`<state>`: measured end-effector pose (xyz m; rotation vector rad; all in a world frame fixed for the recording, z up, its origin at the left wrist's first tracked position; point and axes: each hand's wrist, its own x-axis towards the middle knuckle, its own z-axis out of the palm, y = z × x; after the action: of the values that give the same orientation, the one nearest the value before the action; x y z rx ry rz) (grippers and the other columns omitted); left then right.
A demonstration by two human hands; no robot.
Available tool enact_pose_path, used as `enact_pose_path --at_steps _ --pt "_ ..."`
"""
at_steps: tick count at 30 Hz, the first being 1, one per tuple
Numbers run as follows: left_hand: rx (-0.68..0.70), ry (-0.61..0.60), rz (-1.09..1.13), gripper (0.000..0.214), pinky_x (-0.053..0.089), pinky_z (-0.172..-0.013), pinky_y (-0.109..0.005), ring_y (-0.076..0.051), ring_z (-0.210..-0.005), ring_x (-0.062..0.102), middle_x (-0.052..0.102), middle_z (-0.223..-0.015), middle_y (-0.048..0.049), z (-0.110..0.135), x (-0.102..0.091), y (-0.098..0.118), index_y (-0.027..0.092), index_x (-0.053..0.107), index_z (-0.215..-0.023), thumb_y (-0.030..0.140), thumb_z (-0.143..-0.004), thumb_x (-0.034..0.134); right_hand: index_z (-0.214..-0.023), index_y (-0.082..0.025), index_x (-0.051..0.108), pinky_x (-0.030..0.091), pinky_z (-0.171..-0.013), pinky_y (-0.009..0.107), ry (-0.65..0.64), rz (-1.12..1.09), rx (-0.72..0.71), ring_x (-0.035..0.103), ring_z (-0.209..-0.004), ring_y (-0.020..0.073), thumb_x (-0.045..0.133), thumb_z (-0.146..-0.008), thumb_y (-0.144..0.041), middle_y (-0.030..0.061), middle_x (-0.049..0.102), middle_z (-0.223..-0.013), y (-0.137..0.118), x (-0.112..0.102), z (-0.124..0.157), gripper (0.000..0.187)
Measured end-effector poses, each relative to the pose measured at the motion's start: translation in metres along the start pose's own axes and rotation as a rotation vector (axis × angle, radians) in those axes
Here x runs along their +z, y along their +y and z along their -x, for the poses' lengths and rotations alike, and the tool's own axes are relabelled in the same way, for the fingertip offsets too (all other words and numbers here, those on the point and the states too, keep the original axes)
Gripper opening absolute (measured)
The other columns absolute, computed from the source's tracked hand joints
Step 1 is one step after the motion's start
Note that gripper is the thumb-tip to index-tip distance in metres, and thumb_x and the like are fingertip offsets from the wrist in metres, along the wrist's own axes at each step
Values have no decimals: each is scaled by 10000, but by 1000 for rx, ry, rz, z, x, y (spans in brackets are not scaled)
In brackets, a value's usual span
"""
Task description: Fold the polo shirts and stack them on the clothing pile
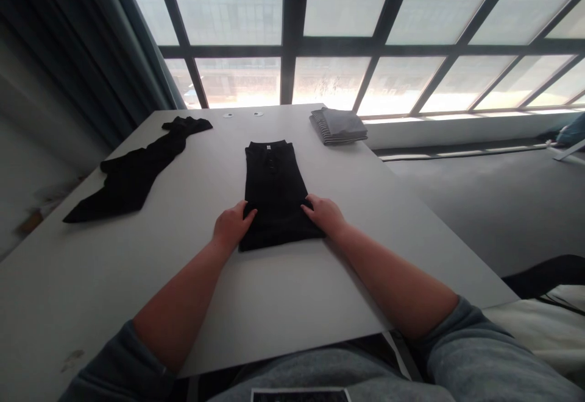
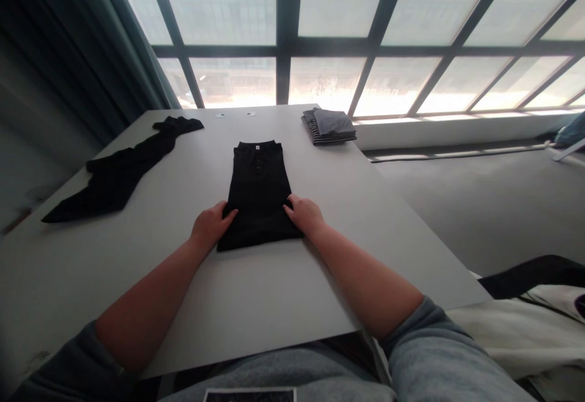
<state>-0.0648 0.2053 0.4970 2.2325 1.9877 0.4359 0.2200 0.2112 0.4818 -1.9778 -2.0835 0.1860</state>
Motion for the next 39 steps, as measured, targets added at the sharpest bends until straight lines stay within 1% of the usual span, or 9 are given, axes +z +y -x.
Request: enact_pose_path --at_steps 6,9,11,16,21,25,31,34,39 --pt "16 -85 39 737 538 -827 -384 -330 -970 733 750 -1087 -113 18 -15 7 285 369 -1583 611 -959 585 -1432 -242 564 437 -756 269 2 -222 3 676 -857 198 652 -982 -388 37 727 -954 -7 -23 16 481" --pt "-12 -139 33 888 531 -795 -382 -331 -948 732 739 -1105 -123 36 -23 6 303 163 -1669 632 -951 569 -1554 -301 451 404 -688 257 -104 -353 -29 610 -719 161 661 -951 -361 -20 667 -823 -4 -37 35 642" --pt "-31 -194 73 904 520 -765 -365 -312 -901 729 734 -1058 -105 49 -28 3 309 116 -1681 619 -953 554 -1472 -299 566 410 -692 256 -208 -421 -71 584 -713 147 669 -920 -344 -10 678 -861 4 -41 48 564" --pt "52 -269 267 779 482 -701 -307 -212 -717 663 686 -901 -25 66 -31 -6 332 262 -1659 582 -964 509 -1058 -209 790 437 -728 259 -351 -643 -151 580 -764 139 644 -856 -318 24 725 -946 29 -36 63 272" --pt "89 -388 315 501 468 -685 -298 -198 -698 625 658 -794 2 62 -37 -10 307 667 -1358 514 -914 560 -943 -191 794 391 -651 245 -428 -599 -141 532 -670 123 686 -786 -311 -14 649 -720 37 -29 64 226" --pt "148 -477 270 424 493 -717 -316 -218 -759 651 711 -856 -16 59 -41 -12 297 735 -1242 491 -886 612 -921 -206 787 389 -677 243 -438 -501 -205 540 -696 120 694 -763 -258 -21 664 -758 34 -29 65 191" --pt "138 -266 188 526 538 -948 -394 -281 -1053 676 720 -1203 -74 61 -29 -7 301 631 -1417 432 -908 636 -1071 -236 759 436 -733 256 -343 -452 -135 570 -704 127 706 -823 -270 -16 671 -828 26 -37 65 256" --pt "147 -121 145 552 485 -1087 -449 -313 -1238 601 654 -1351 -114 58 -18 -2 255 584 -1460 445 -942 606 -1158 -243 728 476 -800 271 -230 -407 -126 590 -735 121 708 -850 -249 19 678 -1037 22 -34 63 309" --pt "99 -25 43 559 453 -1121 -444 -313 -1267 591 639 -1404 -134 34 -13 9 201 522 -1509 425 -998 536 -1305 -235 683 463 -1046 349 -89 -147 -146 610 -1130 235 735 -879 -276 107 596 -1302 12 -31 58 431"
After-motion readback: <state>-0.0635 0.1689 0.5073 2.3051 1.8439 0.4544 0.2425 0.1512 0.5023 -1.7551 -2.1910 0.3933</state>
